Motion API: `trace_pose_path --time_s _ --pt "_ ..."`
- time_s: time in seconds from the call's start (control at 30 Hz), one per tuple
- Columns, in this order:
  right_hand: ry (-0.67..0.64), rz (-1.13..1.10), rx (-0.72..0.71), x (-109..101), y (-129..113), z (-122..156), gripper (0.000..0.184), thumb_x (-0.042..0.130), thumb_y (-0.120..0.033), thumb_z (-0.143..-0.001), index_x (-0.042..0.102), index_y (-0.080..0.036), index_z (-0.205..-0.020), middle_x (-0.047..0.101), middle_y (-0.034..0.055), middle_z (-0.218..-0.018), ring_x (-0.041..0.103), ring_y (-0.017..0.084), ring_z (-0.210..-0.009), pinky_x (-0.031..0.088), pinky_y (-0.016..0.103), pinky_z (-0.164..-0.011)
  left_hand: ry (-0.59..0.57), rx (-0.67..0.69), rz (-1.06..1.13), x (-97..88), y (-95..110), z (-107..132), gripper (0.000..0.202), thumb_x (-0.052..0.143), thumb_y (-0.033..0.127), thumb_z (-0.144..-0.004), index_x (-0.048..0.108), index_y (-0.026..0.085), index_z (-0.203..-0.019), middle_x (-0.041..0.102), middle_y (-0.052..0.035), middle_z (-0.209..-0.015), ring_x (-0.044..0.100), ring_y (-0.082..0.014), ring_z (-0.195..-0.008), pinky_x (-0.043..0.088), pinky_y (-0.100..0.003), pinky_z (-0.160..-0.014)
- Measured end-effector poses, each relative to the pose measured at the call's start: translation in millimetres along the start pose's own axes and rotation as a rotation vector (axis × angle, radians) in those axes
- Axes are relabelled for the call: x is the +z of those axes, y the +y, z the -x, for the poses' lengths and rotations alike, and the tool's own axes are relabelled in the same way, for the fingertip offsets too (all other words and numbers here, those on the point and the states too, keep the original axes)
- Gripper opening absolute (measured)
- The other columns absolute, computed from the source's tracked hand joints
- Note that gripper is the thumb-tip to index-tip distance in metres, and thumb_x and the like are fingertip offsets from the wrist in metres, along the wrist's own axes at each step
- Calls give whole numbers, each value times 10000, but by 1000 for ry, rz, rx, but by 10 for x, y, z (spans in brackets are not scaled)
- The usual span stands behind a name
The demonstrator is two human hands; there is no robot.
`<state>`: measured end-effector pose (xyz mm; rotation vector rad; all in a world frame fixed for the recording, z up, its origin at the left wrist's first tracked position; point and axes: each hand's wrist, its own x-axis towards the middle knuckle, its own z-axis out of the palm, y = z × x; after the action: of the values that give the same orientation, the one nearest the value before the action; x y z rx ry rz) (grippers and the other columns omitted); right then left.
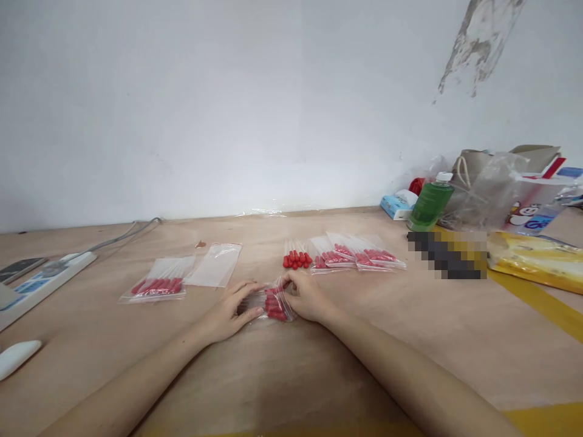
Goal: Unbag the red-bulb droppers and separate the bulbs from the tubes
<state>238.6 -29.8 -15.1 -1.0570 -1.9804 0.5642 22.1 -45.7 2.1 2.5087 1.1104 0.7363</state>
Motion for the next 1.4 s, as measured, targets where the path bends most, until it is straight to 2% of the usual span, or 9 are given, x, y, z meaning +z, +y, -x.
trace_pose_path --time_s 0.13,0.23,0.43,0.57,0.77,0.87,1.0,1.2,1.4 --pt "-90 -52 52 13 0 -10 88 511 -141 -737 587 -154 -780 575 -9 -658 476 92 -558 370 212 -533 16 35 16 15 -13 -7 383 513 357 -825 475 230 -1184 535 -75 -1134 471 -216 -1075 332 -411 -982" --pt "-132 -79 49 16 7 -7 91 492 -141 -747 582 -155 -745 569 -12 -628 486 94 -555 373 210 -526 30 34 26 28 -28 -5 370 517 349 -826 478 234 -1176 540 -71 -1145 481 -212 -1075 283 -431 -1019" --pt "-19 -116 25 59 58 20 96 515 -124 -711 566 -159 -784 592 12 -729 531 117 -656 427 238 -596 16 -3 110 23 -24 -4 364 509 352 -829 486 237 -1173 540 -68 -1104 494 -206 -1031 409 -360 -900" --pt "-83 -291 111 45 76 -17 73 533 -169 -722 566 -156 -785 600 9 -719 549 110 -638 447 244 -599 13 -2 93 15 -46 -16 350 518 353 -824 502 235 -1154 540 -66 -1103 489 -205 -1038 400 -362 -910" --pt "-181 -589 445 -199 72 -101 229 672 -304 -660 556 -156 -791 605 -12 -634 581 100 -576 486 252 -578 21 -20 67 -17 -131 -16 345 518 361 -822 507 226 -1140 549 -66 -1088 506 -203 -1022 410 -361 -896" --pt "-182 -744 552 -322 88 -122 320 741 -331 -585 566 -163 -794 617 -12 -637 603 106 -568 506 259 -573 18 -55 83 -41 -152 -10 358 517 375 -820 506 219 -1142 544 -72 -1095 513 -203 -1006 424 -361 -876" --pt "-168 -876 572 -399 97 -143 320 773 -297 -550 593 -160 -777 643 3 -725 602 88 -606 514 251 -618 0 -72 105 -48 -167 -2 370 514 390 -818 508 218 -1146 544 -72 -1109 520 -203 -1002 422 -369 -884" --pt "-163 -775 558 -540 115 -215 272 738 -322 -607 621 -146 -779 662 19 -707 578 70 -544 482 206 -548 10 -73 100 -19 -188 -2 358 520 391 -814 524 227 -1132 552 -68 -1123 527 -201 -1024 432 -344 -878" --pt "39 -734 532 -909 181 -304 252 739 -329 -607 625 -164 -761 665 18 -695 576 75 -527 487 205 -538 7 -82 98 -10 -194 -3 357 534 381 -809 526 224 -1130 565 -62 -1125 538 -194 -1026 437 -342 -881"
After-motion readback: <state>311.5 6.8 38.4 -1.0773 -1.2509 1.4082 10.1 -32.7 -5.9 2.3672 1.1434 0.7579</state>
